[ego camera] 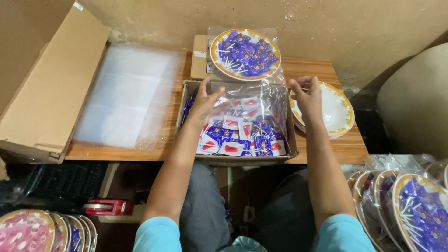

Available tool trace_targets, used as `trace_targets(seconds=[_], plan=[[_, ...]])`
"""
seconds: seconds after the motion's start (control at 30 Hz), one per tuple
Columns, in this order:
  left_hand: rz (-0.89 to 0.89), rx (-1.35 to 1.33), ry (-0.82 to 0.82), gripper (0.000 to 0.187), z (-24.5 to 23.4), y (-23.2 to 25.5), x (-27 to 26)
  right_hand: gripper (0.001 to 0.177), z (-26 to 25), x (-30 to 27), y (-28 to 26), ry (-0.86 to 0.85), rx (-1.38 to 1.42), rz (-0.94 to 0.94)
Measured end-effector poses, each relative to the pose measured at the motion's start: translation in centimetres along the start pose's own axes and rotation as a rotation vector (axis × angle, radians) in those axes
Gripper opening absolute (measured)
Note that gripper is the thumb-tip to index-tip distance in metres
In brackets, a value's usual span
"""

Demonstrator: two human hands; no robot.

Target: Arranging individually wrapped lollipops from a box onto a decorative plate in a circular pattern.

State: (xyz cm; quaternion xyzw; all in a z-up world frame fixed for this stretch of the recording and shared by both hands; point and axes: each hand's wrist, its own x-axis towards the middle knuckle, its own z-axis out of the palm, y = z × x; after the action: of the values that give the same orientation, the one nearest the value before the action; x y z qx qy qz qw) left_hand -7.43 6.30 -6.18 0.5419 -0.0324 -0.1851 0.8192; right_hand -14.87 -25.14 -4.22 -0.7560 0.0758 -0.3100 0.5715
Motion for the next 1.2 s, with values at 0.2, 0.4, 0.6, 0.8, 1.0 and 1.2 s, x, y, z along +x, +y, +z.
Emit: trace_targets(seconds=[0.2, 0.4, 0.6, 0.8, 1.0, 1.2], plan=[[-0.011, -0.067, 0.003, 0.102, -1.0, -1.9, 1.5, 0.071, 2.9, 0.5, 2.7, 0.035, 0.157, 0.281], [0.010, -0.114, -0.144, 0.086, -3.8, -2.3, 2.5, 0.074, 2.8, 0.2, 1.4, -0.033, 0.332, 0.320], [-0.071, 0.087, -0.229, 0.089, -4.7, 0.7, -1.5, 0.079, 0.9, -0.7, -0.7, -0.145, 0.189, 0.332], [0.110, 0.336, 0.093, 0.102, -6.4, 0.5, 8.5, 0.070, 2.1, 4.0, 4.4, -0.031, 0.163, 0.236], [0.032, 0.296, 0.182, 0.045, -4.1, -0.1, 15.8, 0.062, 4.6, 4.2, 2.1, -0.055, 0.129, 0.171], [0.024, 0.105, 0.121, 0.047, 0.5, 1.5, 12.9, 0.059, 3.6, 7.4, 6.7, -0.018, 0.207, 0.218]])
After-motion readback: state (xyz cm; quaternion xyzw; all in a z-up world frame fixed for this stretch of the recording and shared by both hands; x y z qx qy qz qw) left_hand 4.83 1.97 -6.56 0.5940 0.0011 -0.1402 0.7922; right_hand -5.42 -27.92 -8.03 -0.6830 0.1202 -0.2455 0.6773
